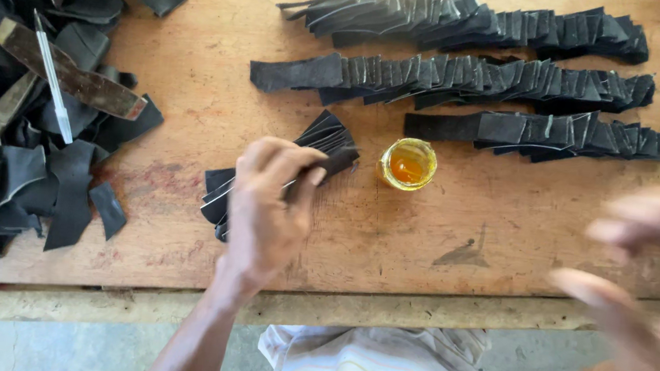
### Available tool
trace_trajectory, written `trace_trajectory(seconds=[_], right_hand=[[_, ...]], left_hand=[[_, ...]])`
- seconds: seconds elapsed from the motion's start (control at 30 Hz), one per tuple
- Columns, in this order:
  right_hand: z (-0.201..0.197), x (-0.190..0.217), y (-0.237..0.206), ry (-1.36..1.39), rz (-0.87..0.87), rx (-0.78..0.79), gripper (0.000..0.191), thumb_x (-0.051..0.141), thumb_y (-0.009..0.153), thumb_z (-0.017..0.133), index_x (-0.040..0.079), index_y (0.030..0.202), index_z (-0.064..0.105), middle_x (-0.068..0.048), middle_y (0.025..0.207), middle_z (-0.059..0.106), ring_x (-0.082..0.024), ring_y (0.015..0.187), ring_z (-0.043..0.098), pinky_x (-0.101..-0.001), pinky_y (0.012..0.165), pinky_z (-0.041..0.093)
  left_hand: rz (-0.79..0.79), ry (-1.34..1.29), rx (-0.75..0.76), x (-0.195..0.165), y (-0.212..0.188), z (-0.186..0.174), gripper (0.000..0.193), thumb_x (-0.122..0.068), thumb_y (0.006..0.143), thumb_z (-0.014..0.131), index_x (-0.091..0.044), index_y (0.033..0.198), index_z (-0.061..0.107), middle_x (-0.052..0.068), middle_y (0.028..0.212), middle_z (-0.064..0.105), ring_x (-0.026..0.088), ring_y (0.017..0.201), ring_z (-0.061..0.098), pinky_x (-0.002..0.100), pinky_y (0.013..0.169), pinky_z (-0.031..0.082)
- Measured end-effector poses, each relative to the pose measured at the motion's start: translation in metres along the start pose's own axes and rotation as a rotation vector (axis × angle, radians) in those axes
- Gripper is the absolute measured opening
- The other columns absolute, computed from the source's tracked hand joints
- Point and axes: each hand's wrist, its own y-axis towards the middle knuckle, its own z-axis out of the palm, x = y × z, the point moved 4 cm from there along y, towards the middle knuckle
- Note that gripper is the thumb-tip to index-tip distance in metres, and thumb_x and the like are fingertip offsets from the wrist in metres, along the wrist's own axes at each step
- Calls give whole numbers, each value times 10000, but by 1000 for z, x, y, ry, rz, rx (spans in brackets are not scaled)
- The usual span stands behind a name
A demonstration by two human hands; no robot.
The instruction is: The person repeatedly picks small black rubber pieces from a stack, dips a finger into a small jar of yellow glue, and applies the glue to the edge of each piece before placing it onto a growing row on the table. The process is repeated continuously throughout the clip.
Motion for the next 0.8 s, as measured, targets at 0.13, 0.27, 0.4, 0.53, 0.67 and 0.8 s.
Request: trace_trajectory(seconds=[0.13, 0.27, 0.4, 0.53, 0.67, 0.8], right_hand=[[20, 0, -9, 224, -16, -115, 520, 416, 934, 775, 75, 1267, 566, -34, 1007, 593, -81, 833, 555, -241, 724, 485], [90, -1, 1, 98, -241, 158, 578, 391, 834, 752, 126, 1305, 544, -53, 1027, 566, -121, 826, 549, -298, 737, 549], [127, 2, 1, 229, -240, 331, 930, 406, 894, 749, 168, 1616, 214, -85, 1255, 565, -185, 1009, 564, -367, 863, 587], [134, 6, 2, 243, -225, 345, 1004, 412, 875, 775, 241, 1636, 143, -98, 1307, 553, -199, 1065, 573, -395, 906, 591], [137, 3, 6, 255, -197, 360, 1008, 411, 862, 779, 249, 1633, 150, -106, 1299, 555, -209, 1101, 578, -408, 915, 594], [140, 3, 9, 195, -193, 347, 1024, 406, 844, 786, 215, 1631, 160, -103, 1265, 554, -226, 1116, 576, -437, 962, 570]], left_hand=[[-343, -578, 5, 10, 5, -13, 180, 30, 937, 743, -10, 1075, 634, 103, 909, 728, 199, 771, 678, 313, 687, 569], [-513, -1315, -4, 16, 0, 2, 304, 92, 894, 717, -11, 1153, 596, 169, 941, 730, 223, 806, 755, 301, 685, 644], [-735, -1538, 28, 24, -13, 23, 191, 83, 942, 657, 57, 1129, 627, 182, 936, 727, 252, 780, 763, 323, 701, 653], [-768, -1555, 84, 25, -20, 34, 174, 83, 964, 652, 63, 1136, 633, 188, 944, 725, 244, 779, 761, 310, 686, 637], [-775, -1570, 134, 21, -24, 40, 177, 67, 959, 667, 56, 1132, 632, 168, 945, 725, 227, 774, 759, 298, 671, 632], [-778, -1573, 190, 17, -25, 44, 174, 53, 967, 675, 56, 1137, 633, 163, 930, 722, 215, 776, 752, 295, 683, 630]])
